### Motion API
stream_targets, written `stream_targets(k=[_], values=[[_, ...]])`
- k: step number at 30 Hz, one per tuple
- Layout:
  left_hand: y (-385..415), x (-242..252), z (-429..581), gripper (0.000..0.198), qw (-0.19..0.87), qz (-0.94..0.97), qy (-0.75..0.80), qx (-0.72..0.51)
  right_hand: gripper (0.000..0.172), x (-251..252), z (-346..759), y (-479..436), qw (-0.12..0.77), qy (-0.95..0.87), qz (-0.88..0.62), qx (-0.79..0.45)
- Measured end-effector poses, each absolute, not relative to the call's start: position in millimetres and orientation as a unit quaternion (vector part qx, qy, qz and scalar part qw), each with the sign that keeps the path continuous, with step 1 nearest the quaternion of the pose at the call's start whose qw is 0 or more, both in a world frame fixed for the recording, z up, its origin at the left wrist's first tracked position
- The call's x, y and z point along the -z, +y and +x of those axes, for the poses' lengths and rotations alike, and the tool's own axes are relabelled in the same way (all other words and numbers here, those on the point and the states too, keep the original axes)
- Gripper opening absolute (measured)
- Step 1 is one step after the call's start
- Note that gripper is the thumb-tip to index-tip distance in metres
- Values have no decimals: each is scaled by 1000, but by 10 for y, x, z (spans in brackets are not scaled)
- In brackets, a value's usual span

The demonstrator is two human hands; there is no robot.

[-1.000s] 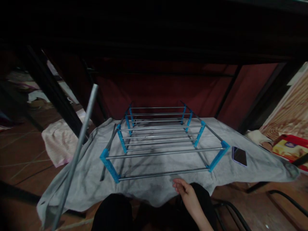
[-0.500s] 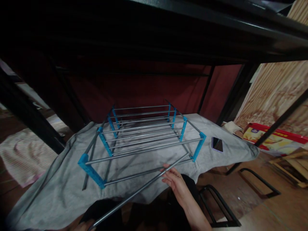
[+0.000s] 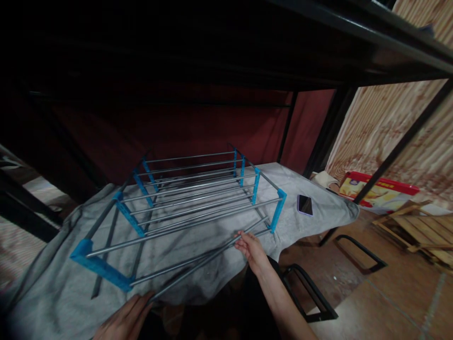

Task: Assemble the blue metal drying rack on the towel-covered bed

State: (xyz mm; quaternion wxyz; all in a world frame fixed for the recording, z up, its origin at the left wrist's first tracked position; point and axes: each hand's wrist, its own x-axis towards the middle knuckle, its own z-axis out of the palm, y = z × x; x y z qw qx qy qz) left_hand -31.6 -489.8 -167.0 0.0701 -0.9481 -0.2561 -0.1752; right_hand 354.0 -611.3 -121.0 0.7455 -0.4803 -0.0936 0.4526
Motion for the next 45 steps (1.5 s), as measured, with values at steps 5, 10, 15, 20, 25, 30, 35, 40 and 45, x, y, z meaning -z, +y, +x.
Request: stream_targets(k=[5, 10, 15, 20, 25, 30, 35, 40, 45], values=[[-4865, 1550, 55, 38, 77, -944, -253, 199, 18, 1193, 3721, -6079, 760, -98, -464, -445], [-4873, 1450, 276, 36, 89, -936, -264, 216, 15, 1197, 3831, -6122, 784, -87, -447, -422], [-4880, 1429, 362, 33, 84, -933, -283, 207, 11, 1186, 3890, -6099, 784, -84, -445, -424], [-4815, 1433, 448, 32, 68, -936, -291, 187, 8, 1208, 3927, -5989, 787, -58, -439, -430], [-4752, 1510, 565, 37, 78, -928, -329, 154, 10, 1262, 4062, -5818, 785, -22, -452, -423], [-4805, 1527, 758, 52, 74, -925, -354, 119, 6, 1333, 4255, -5639, 780, -26, -460, -423], [-4836, 1466, 949, 59, 78, -923, -363, 102, 8, 1402, 4415, -5628, 778, -39, -453, -435], [-4800, 1371, 1068, 54, 82, -916, -378, 103, 6, 1480, 4612, -5634, 765, -46, -464, -445], [-4750, 1290, 1104, 44, 80, -907, -401, 104, 4, 1545, 4698, -5596, 742, -59, -481, -463]])
